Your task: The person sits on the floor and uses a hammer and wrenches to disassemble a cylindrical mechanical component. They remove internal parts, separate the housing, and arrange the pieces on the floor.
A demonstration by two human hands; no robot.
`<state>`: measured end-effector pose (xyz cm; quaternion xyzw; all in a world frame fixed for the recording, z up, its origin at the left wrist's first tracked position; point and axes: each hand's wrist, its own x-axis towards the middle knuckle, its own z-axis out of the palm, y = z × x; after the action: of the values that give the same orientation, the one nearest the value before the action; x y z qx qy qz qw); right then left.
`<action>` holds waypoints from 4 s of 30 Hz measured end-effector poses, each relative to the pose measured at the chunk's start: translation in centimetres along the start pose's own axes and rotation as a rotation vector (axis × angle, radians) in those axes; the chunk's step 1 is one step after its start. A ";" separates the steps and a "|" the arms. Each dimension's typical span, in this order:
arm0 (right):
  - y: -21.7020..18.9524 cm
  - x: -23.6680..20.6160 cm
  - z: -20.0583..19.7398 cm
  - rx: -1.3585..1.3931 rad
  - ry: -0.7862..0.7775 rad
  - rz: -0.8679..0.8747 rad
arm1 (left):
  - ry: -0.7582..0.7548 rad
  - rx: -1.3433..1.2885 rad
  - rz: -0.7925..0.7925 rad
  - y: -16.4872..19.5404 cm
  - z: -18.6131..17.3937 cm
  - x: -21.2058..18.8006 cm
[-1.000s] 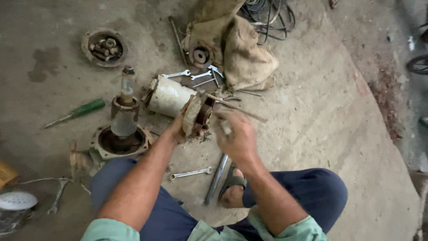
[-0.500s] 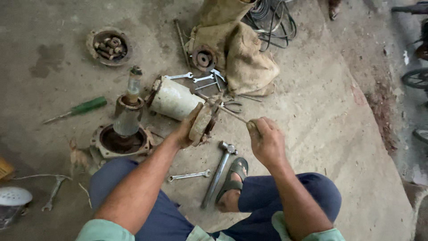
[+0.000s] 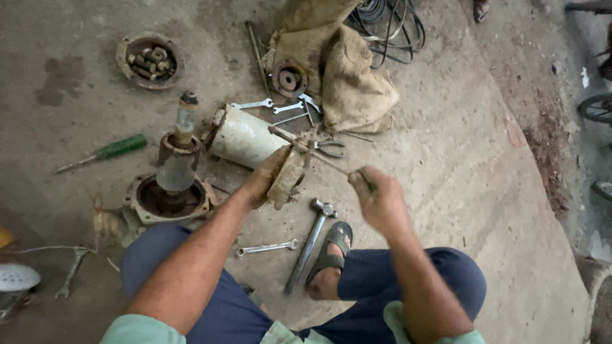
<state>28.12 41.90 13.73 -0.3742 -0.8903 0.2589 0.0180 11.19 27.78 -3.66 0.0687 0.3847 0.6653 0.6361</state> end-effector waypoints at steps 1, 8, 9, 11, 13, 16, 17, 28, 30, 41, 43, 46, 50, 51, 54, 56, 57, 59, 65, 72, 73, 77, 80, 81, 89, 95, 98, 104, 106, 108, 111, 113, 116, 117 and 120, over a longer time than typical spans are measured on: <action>0.0 0.0 0.3 0.055 0.003 -0.037 | 0.000 0.068 -0.016 0.2 0.3 -0.3; -0.6 -0.6 4.1 0.223 0.059 -0.087 | -0.094 0.160 0.077 -0.1 1.3 -0.4; -0.7 -0.7 4.7 0.281 0.025 -0.037 | -0.115 0.141 0.066 -0.5 1.3 -0.5; -1.1 -0.8 5.5 0.418 0.131 -0.131 | -0.122 0.141 0.017 -1.3 1.3 -0.1; -1.6 -0.8 5.6 0.363 0.175 -0.257 | -0.078 0.177 -0.087 -2.2 1.4 -0.1; -2.0 -0.5 4.5 0.094 0.109 -0.389 | -0.102 0.190 -0.067 -2.6 1.6 0.0; -2.2 -0.3 4.1 0.086 0.040 -0.379 | -0.133 0.209 -0.048 -2.5 1.6 0.0; -2.4 0.9 2.1 0.566 -0.456 -0.054 | -0.218 0.393 -0.054 -1.7 1.9 -0.9; -2.6 0.8 1.8 0.718 -0.552 -0.064 | -0.229 0.319 -0.074 -1.5 2.1 -0.9; -3.4 -0.2 2.9 0.383 -0.228 -0.216 | -0.217 0.476 0.047 -0.5 1.7 -0.6; -3.4 -0.4 3.2 0.345 -0.244 -0.308 | -0.338 0.598 0.311 -0.7 1.2 -0.4; -3.4 -0.7 3.4 0.363 -0.259 -0.172 | -0.193 0.425 0.013 -1.5 0.8 -0.4; -3.4 -0.7 2.8 0.395 -0.316 -0.338 | -0.204 0.632 0.135 -2.8 0.1 -0.2; -3.4 -0.7 2.7 0.459 -0.381 -0.346 | -0.238 0.604 0.150 -3.3 -0.1 -0.1; -3.7 -0.4 3.0 0.282 -0.180 -0.132 | -0.239 0.650 0.223 -4.6 -0.9 1.1; -3.7 -0.2 3.1 0.326 -0.266 -0.371 | -0.180 0.794 0.226 -5.4 -1.5 2.0; -3.8 -0.3 3.2 0.351 -0.311 -0.485 | -0.137 0.905 0.205 -5.6 -1.8 2.2; -4.1 -0.3 3.7 0.395 -0.201 -0.155 | -0.128 0.898 0.174 -6.2 -1.9 2.5; -4.0 -0.8 3.7 0.381 -0.129 -0.488 | -0.211 1.158 0.184 -6.4 -0.8 1.5; -1.1 4.3 3.9 0.625 -0.002 0.233 | -0.087 1.268 0.030 -8.6 2.0 -1.6; -0.6 4.3 3.9 0.601 -0.004 0.194 | -0.113 1.450 0.136 -8.5 1.8 -1.9; 1.7 3.5 4.8 0.384 -0.095 0.176 | 0.064 1.593 -0.107 -6.5 -0.2 -1.7; 3.9 3.2 5.5 0.132 -0.014 -0.039 | 0.135 1.534 0.074 -5.6 -0.2 -0.9; 4.4 3.4 5.8 0.042 0.020 -0.183 | 0.168 1.502 0.229 -5.4 -0.3 -0.7; 3.0 2.4 4.8 -0.018 -0.072 -0.174 | -0.131 1.603 -0.037 -7.6 -0.2 -1.4; 0.7 0.6 0.4 -0.028 -0.078 -0.292 | -0.602 1.435 -0.259 -9.2 3.1 -2.9; 1.1 0.4 -0.8 -0.012 -0.058 -0.265 | -0.366 1.558 -0.157 -6.5 1.5 -2.1; 2.8 0.2 0.3 0.019 -0.152 -0.075 | 0.353 1.210 0.339 -0.6 -4.2 0.2; 3.6 0.3 1.5 -0.020 -0.225 -0.050 | 0.396 1.264 0.394 0.2 -4.8 0.0; 4.6 0.3 3.3 -0.081 -0.297 -0.072 | 0.406 1.257 0.340 0.3 -4.6 0.0; 6.5 -0.6 5.2 -0.250 -0.348 -0.221 | 0.404 1.235 0.320 0.4 -4.4 0.1; 7.8 -1.2 6.4 -0.273 -0.423 -0.129 | 0.414 1.210 0.328 0.5 -4.3 0.1; 9.3 -1.3 7.8 -0.313 -0.507 -0.098 | 0.450 1.174 0.395 0.7 -4.4 -0.2; 9.6 -1.4 8.1 -0.327 -0.532 -0.103 | 0.453 1.163 0.431 0.9 -4.4 -0.4; 9.6 -1.5 8.5 -0.350 -0.523 -0.201 | 0.482 1.112 0.478 2.0 -4.1 -1.2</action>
<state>33.59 42.67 2.08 -0.2028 -0.9282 0.1864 -0.2502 7.44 25.18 -4.89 0.3201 0.7777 0.4868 0.2360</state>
